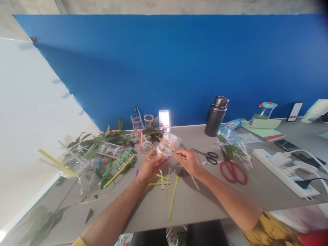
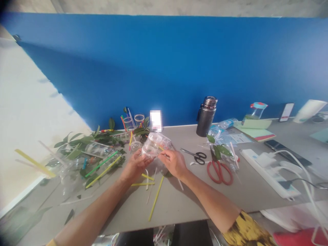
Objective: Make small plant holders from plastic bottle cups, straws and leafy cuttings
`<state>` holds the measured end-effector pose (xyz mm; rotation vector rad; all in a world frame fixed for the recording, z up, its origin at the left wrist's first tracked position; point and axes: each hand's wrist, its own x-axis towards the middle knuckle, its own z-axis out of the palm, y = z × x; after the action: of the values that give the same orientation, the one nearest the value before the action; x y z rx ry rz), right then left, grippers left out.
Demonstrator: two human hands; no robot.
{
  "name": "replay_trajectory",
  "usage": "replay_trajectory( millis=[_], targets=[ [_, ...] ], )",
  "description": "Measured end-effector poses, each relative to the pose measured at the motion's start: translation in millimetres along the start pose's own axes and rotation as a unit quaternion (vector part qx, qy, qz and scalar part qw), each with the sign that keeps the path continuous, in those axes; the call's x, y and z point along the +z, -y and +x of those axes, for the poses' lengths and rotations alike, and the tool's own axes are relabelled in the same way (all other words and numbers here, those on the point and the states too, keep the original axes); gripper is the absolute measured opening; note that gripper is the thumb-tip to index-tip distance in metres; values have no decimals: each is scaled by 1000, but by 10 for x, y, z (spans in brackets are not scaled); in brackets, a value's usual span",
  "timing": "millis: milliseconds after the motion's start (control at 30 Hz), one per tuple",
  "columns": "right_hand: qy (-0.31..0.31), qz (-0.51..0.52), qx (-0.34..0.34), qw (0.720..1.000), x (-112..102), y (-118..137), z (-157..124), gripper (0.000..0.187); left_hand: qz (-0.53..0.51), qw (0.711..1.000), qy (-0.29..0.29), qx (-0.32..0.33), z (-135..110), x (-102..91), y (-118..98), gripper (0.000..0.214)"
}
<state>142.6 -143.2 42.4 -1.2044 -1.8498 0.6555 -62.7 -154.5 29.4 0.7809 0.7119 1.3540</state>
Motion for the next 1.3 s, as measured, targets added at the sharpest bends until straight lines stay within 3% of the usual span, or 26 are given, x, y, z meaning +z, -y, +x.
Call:
replay_trajectory(
  millis=[133,367,567,767,900,1067,1300],
  targets=[
    [-30,15,0,999,-28,-34,23,26,-13,999,37,-15,-8,-23,-1,48],
    [-7,35,-5,999,-43,-28,32,29,-28,996,74,-40,-36,-44,5,39],
    [-2,54,-20,998,-46,-17,23,29,-21,995,86,-35,-33,-53,-21,44],
    [-3,82,-21,996,-13,18,-15,25,-30,986,119,-115,-10,-125,-26,44],
    [-14,91,18,996,-18,47,-13,46,-39,974,152,-162,-7,-144,-48,51],
    [45,95,-21,994,-72,56,-6,53,-28,957,201,-206,-6,-106,-47,57],
    [24,38,-2,999,-75,-2,9,45,-14,983,137,-118,-1,-43,-55,54]
  ],
)
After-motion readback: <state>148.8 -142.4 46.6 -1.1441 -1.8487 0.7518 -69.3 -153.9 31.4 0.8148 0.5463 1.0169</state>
